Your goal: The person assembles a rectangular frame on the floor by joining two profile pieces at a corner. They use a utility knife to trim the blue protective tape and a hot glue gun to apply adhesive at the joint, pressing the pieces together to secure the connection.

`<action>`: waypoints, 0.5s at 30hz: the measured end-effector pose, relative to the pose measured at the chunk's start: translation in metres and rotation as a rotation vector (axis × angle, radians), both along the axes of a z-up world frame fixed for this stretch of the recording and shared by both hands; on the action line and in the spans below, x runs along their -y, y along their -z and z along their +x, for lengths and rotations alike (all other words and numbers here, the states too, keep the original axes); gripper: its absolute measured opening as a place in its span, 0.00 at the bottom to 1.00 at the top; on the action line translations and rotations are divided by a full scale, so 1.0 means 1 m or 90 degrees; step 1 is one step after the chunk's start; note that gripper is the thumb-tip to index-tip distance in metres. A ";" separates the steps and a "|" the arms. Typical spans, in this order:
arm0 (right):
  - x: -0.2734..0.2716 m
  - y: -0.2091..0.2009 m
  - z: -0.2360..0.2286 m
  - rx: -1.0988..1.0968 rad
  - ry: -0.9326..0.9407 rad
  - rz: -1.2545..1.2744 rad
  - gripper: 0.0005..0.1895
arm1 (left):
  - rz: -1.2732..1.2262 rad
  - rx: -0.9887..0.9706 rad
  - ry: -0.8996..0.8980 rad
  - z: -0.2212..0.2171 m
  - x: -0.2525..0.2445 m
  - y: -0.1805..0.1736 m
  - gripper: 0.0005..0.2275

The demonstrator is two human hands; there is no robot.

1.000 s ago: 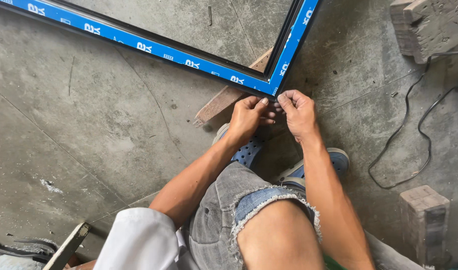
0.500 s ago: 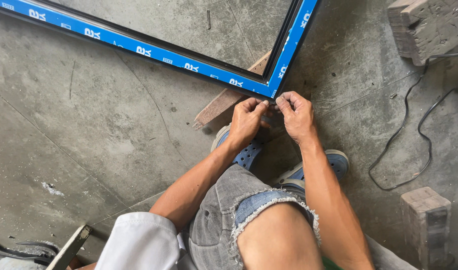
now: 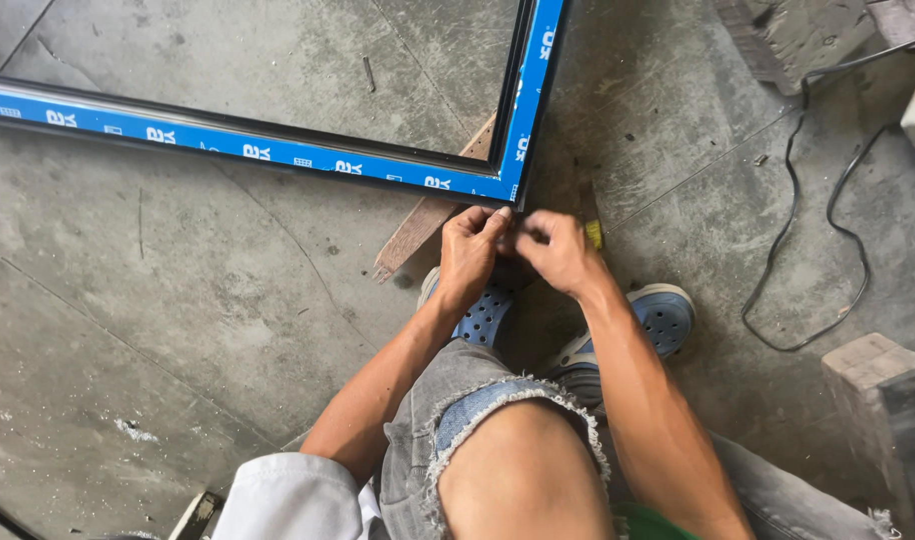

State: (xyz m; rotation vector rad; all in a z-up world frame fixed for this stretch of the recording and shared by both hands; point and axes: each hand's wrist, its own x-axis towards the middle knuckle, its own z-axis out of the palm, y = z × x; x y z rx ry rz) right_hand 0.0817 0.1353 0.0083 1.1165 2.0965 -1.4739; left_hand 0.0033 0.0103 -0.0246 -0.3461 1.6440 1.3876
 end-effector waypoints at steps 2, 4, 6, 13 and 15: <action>-0.003 -0.008 0.012 0.061 -0.014 -0.028 0.10 | -0.003 0.010 -0.004 -0.005 -0.004 -0.014 0.09; -0.008 0.013 0.033 0.123 -0.026 -0.053 0.13 | -0.003 0.022 -0.008 -0.008 -0.009 -0.018 0.08; -0.019 0.061 0.065 0.061 0.190 0.053 0.12 | -0.033 0.024 -0.007 -0.008 -0.017 -0.014 0.14; -0.144 -0.037 0.060 -0.240 0.584 0.650 0.03 | -0.042 -0.002 -0.001 -0.004 -0.033 -0.015 0.17; -0.188 -0.087 0.044 -0.434 0.545 0.762 0.13 | -0.036 -0.025 -0.017 -0.001 -0.035 -0.002 0.15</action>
